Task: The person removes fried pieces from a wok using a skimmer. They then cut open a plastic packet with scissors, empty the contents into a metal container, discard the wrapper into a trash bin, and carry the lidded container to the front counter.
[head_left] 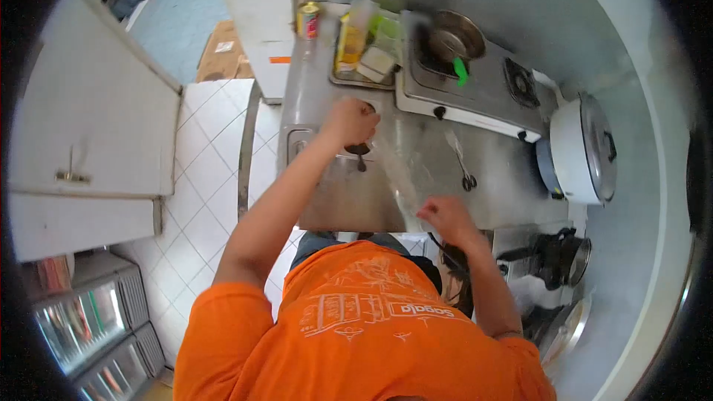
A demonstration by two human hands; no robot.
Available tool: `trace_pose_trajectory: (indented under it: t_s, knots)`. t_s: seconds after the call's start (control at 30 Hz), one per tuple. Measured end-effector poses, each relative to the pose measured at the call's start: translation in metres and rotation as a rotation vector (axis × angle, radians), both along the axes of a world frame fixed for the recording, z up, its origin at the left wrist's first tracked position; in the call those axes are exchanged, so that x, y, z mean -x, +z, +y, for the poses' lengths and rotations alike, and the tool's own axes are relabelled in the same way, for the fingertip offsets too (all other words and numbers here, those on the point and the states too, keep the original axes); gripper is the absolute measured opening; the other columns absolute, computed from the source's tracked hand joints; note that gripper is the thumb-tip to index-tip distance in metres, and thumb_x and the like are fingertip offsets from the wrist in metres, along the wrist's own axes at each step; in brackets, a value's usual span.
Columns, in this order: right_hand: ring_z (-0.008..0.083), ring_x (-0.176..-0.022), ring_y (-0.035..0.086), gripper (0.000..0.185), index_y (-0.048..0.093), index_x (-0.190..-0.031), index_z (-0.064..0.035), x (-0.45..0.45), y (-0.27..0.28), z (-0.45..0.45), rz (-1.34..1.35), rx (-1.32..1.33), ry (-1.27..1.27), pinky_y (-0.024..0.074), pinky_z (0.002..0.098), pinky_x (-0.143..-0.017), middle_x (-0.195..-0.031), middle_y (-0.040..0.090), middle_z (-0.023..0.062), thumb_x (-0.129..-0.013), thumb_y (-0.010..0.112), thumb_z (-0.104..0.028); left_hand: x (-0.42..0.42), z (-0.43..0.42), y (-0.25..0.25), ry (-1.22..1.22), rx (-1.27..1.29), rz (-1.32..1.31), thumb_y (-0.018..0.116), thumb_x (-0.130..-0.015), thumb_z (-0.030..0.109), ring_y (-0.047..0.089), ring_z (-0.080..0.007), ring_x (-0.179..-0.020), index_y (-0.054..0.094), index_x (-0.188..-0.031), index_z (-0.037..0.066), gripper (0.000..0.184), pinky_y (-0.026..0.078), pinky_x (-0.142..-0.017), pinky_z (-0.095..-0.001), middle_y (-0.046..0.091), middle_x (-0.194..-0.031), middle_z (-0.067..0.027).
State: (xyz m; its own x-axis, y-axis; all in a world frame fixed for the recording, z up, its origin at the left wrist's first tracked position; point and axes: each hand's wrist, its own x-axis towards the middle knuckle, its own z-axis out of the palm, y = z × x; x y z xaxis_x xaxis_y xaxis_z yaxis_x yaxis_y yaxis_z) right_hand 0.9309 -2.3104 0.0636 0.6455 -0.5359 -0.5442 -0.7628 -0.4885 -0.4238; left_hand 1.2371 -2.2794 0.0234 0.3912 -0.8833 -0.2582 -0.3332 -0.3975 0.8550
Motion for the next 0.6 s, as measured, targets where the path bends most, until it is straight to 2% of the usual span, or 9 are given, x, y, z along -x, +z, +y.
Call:
trace_pose_trajectory:
  t_s: [0.07, 0.13, 0.2, 0.23, 0.3, 0.37, 0.43, 0.5, 0.6]
  knots:
    - [0.0300, -0.088, 0.065, 0.025, 0.068, -0.100, -0.0023, 0.039, -0.048, 0.013, -0.121, -0.103, 0.028, 0.0501, 0.0407, -0.080, -0.094, 0.069, 0.0162, -0.091, 0.065, -0.025, 0.042, 0.029, 0.019, 0.062, 0.025, 0.004, 0.071, -0.082, 0.024, 0.067, -0.0338, -0.062, 0.066, -0.068, -0.002, 0.030, 0.053, -0.062, -0.0412, 0.064, -0.064, -0.0209]
    - [0.0286, -0.092, 0.066, 0.024, 0.068, -0.102, -0.0029, 0.060, -0.082, 0.007, -0.187, -0.151, 0.029, 0.0503, 0.0402, -0.082, -0.097, 0.070, 0.0153, -0.091, 0.065, -0.024, 0.076, 0.047, 0.003, 0.070, 0.208, -0.201, 0.072, -0.082, 0.023, 0.066, -0.0358, -0.064, 0.066, -0.069, -0.002, 0.029, 0.052, -0.060, -0.0404, 0.064, -0.065, -0.0208]
    - [0.0269, -0.095, 0.067, 0.024, 0.069, -0.103, -0.0035, 0.080, -0.106, -0.024, -0.183, -0.146, 0.001, 0.0503, 0.0398, -0.083, -0.100, 0.071, 0.0141, -0.091, 0.065, -0.024, 0.107, 0.067, 0.001, 0.119, 0.199, -0.193, 0.073, -0.082, 0.020, 0.065, -0.0374, -0.065, 0.067, -0.074, -0.001, 0.023, 0.052, -0.059, -0.0402, 0.064, -0.066, -0.0208]
    - [0.0255, -0.096, 0.066, 0.025, 0.069, -0.104, -0.0041, 0.091, -0.163, -0.060, -0.239, -0.164, -0.222, 0.0499, 0.0405, -0.085, -0.100, 0.072, 0.0125, -0.093, 0.063, -0.026, 0.119, 0.076, 0.001, 0.143, 0.194, -0.236, 0.073, -0.082, 0.018, 0.066, -0.0367, -0.065, 0.066, -0.077, -0.001, 0.021, 0.052, -0.060, -0.0401, 0.065, -0.068, -0.0201]
    - [0.0270, -0.083, 0.067, 0.016, 0.067, -0.099, -0.0035, 0.077, -0.171, -0.126, -0.460, 0.238, -0.404, 0.0508, 0.0379, -0.076, -0.088, 0.070, 0.0130, -0.090, 0.064, -0.017, 0.141, 0.093, 0.001, 0.194, 0.191, -0.279, 0.072, -0.084, 0.014, 0.067, -0.0351, -0.065, 0.065, -0.081, -0.001, 0.017, 0.052, -0.060, -0.0398, 0.066, -0.070, -0.0190]
    - [0.0350, -0.096, 0.066, 0.026, 0.065, -0.107, 0.0002, 0.060, -0.218, -0.205, -0.359, 0.532, -0.580, 0.0508, 0.0433, -0.081, -0.103, 0.069, 0.0191, -0.092, 0.062, -0.021, 0.156, 0.108, 0.002, 0.251, 0.204, -0.280, 0.071, -0.084, 0.011, 0.068, -0.0334, -0.066, 0.065, -0.084, -0.001, 0.014, 0.052, -0.061, -0.0393, 0.067, -0.072, -0.0179]
    - [0.0386, -0.104, 0.064, 0.030, 0.065, -0.113, 0.0000, 0.044, -0.211, -0.242, 0.024, 0.568, -0.383, 0.0505, 0.0469, -0.087, -0.112, 0.067, 0.0222, -0.092, 0.062, -0.022, 0.163, 0.126, -0.004, 0.283, 0.179, -0.332, 0.068, -0.087, 0.010, 0.070, -0.0266, -0.071, 0.067, -0.086, 0.000, 0.010, 0.054, -0.063, -0.0362, 0.069, -0.077, -0.0155]
    - [0.0400, -0.106, 0.063, 0.029, 0.066, -0.113, -0.0011, 0.038, -0.243, -0.270, 0.049, 0.513, -0.380, 0.0503, 0.0477, -0.090, -0.114, 0.066, 0.0224, -0.091, 0.062, -0.021, 0.164, 0.149, -0.007, 0.255, 0.189, -0.428, 0.065, -0.090, 0.007, 0.071, -0.0182, -0.076, 0.067, -0.090, -0.002, 0.009, 0.056, -0.061, -0.0318, 0.071, -0.081, -0.0135]
    - [0.0351, -0.101, 0.065, 0.025, 0.068, -0.107, -0.0007, 0.036, -0.289, -0.296, -0.012, 0.584, -0.327, 0.0512, 0.0437, -0.086, -0.109, 0.068, 0.0200, -0.091, 0.063, -0.019, 0.168, 0.183, -0.001, 0.451, 0.095, -0.277, 0.066, -0.090, 0.007, 0.071, -0.0218, -0.076, 0.066, -0.086, -0.002, 0.010, 0.054, -0.061, -0.0304, 0.071, -0.079, -0.0151]
